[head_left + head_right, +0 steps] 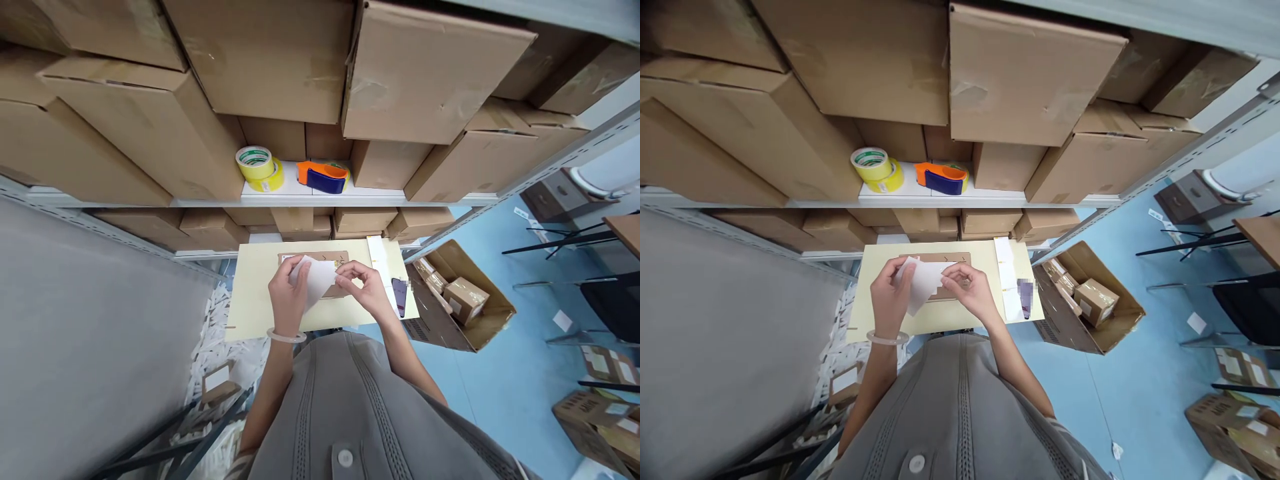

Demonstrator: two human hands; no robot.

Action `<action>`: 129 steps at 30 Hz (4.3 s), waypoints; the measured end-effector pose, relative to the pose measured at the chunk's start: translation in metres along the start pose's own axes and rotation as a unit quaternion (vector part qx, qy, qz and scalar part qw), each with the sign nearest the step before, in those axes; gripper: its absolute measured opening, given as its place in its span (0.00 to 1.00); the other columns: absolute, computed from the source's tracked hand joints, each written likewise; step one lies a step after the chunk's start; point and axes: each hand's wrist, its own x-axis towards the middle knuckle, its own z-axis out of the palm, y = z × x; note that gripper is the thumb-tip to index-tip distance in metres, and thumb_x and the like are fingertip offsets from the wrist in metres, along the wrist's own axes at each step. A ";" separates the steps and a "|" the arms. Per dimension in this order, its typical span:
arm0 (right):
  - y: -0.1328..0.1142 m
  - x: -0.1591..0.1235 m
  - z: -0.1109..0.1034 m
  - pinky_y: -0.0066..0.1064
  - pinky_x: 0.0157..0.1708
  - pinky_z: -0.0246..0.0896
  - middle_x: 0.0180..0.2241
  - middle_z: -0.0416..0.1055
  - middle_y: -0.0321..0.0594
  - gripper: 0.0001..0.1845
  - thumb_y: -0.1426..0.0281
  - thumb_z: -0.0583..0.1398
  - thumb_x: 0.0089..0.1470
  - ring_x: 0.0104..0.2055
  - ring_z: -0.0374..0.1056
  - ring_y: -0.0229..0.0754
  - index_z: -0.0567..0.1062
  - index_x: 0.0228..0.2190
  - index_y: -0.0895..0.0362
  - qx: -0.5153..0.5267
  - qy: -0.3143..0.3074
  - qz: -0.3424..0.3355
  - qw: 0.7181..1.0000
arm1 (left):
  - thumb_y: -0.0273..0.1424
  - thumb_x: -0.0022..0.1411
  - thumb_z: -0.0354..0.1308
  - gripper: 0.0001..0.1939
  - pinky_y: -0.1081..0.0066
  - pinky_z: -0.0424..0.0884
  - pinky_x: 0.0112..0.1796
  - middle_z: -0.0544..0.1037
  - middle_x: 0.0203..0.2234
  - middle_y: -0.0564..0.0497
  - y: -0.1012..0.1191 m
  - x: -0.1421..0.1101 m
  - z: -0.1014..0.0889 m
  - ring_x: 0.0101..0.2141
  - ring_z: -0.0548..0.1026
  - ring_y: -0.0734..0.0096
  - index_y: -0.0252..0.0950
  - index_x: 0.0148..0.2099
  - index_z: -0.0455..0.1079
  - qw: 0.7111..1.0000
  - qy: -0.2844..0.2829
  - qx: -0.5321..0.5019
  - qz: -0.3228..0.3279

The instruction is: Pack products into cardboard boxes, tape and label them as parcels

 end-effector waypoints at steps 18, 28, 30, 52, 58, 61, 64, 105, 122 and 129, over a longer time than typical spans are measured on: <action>-0.002 0.001 0.003 0.32 0.32 0.64 0.25 0.75 0.37 0.15 0.54 0.56 0.59 0.25 0.69 0.39 0.72 0.35 0.53 0.076 0.055 0.021 0.995 | 0.26 0.66 0.48 0.15 0.49 0.54 0.61 0.81 0.32 0.57 0.011 0.003 -0.011 0.36 0.78 0.72 0.43 0.33 0.74 0.937 -0.034 0.115 0.329; -0.015 -0.008 0.001 0.31 0.32 0.62 0.25 0.75 0.37 0.13 0.59 0.60 0.57 0.25 0.67 0.38 0.73 0.29 0.55 0.126 -0.006 0.025 0.992 | 0.26 0.67 0.49 0.14 0.46 0.51 0.63 0.82 0.33 0.58 0.010 0.004 -0.011 0.41 0.79 0.71 0.42 0.31 0.72 0.931 -0.028 0.058 0.360; -0.015 -0.009 0.001 0.31 0.31 0.61 0.25 0.75 0.37 0.13 0.59 0.60 0.57 0.25 0.67 0.38 0.73 0.29 0.55 0.134 -0.011 0.023 0.991 | 0.26 0.67 0.48 0.14 0.46 0.51 0.63 0.82 0.34 0.57 0.007 0.004 -0.012 0.42 0.78 0.71 0.42 0.32 0.72 0.936 -0.044 0.053 0.346; -0.014 -0.015 0.019 0.29 0.28 0.62 0.21 0.69 0.33 0.11 0.62 0.58 0.59 0.25 0.66 0.37 0.71 0.29 0.55 -0.011 0.030 -0.038 0.999 | 0.35 0.65 0.54 0.06 0.51 0.54 0.63 0.79 0.29 0.58 0.012 -0.014 0.006 0.34 0.76 0.71 0.42 0.35 0.70 0.973 -0.106 0.055 0.196; -0.019 -0.016 0.023 0.30 0.30 0.61 0.21 0.70 0.34 0.11 0.63 0.57 0.59 0.25 0.65 0.37 0.70 0.28 0.55 -0.059 0.028 -0.054 0.996 | 0.34 0.65 0.53 0.09 0.57 0.58 0.60 0.76 0.26 0.59 0.007 -0.011 0.003 0.30 0.74 0.74 0.40 0.31 0.66 0.987 -0.076 0.026 0.138; -0.020 -0.015 0.022 0.29 0.30 0.60 0.21 0.70 0.34 0.11 0.63 0.57 0.59 0.25 0.65 0.37 0.70 0.27 0.55 -0.067 0.023 -0.050 0.996 | 0.35 0.65 0.51 0.10 0.60 0.63 0.54 0.75 0.27 0.55 -0.003 -0.004 -0.008 0.34 0.74 0.70 0.40 0.31 0.66 0.995 -0.019 0.044 0.084; -0.020 -0.012 0.022 0.29 0.30 0.59 0.20 0.70 0.33 0.10 0.64 0.57 0.58 0.25 0.65 0.37 0.69 0.26 0.55 -0.077 0.015 -0.046 0.996 | 0.37 0.65 0.50 0.11 0.65 0.68 0.46 0.75 0.29 0.53 -0.019 0.002 -0.027 0.36 0.73 0.67 0.39 0.33 0.67 0.996 0.045 0.067 0.022; 0.040 -0.015 0.290 0.36 0.47 0.59 0.46 0.75 0.44 0.21 0.70 0.59 0.59 0.49 0.69 0.47 0.67 0.54 0.52 -0.315 -0.581 -0.301 0.687 | 0.43 0.63 0.50 0.14 0.67 0.71 0.39 0.77 0.37 0.48 -0.139 -0.202 -0.199 0.37 0.76 0.64 0.39 0.43 0.67 0.822 0.485 0.095 -0.281; 0.048 -0.003 0.157 0.32 0.38 0.59 0.32 0.69 0.37 0.04 0.70 0.54 0.54 0.35 0.66 0.41 0.69 0.33 0.53 -0.191 -0.160 -0.102 0.963 | 0.44 0.68 0.46 0.17 0.65 0.70 0.47 0.71 0.43 0.46 -0.097 -0.074 -0.086 0.44 0.73 0.68 0.40 0.53 0.60 0.987 0.103 -0.052 -0.113; 0.069 -0.001 0.083 0.28 0.32 0.55 0.23 0.60 0.30 0.08 0.62 0.58 0.53 0.27 0.58 0.37 0.68 0.29 0.54 -0.078 -0.002 0.020 0.997 | 0.46 0.59 0.57 0.22 0.63 0.69 0.48 0.66 0.48 0.43 -0.139 -0.035 -0.047 0.50 0.69 0.63 0.39 0.49 0.63 0.986 0.074 -0.006 -0.146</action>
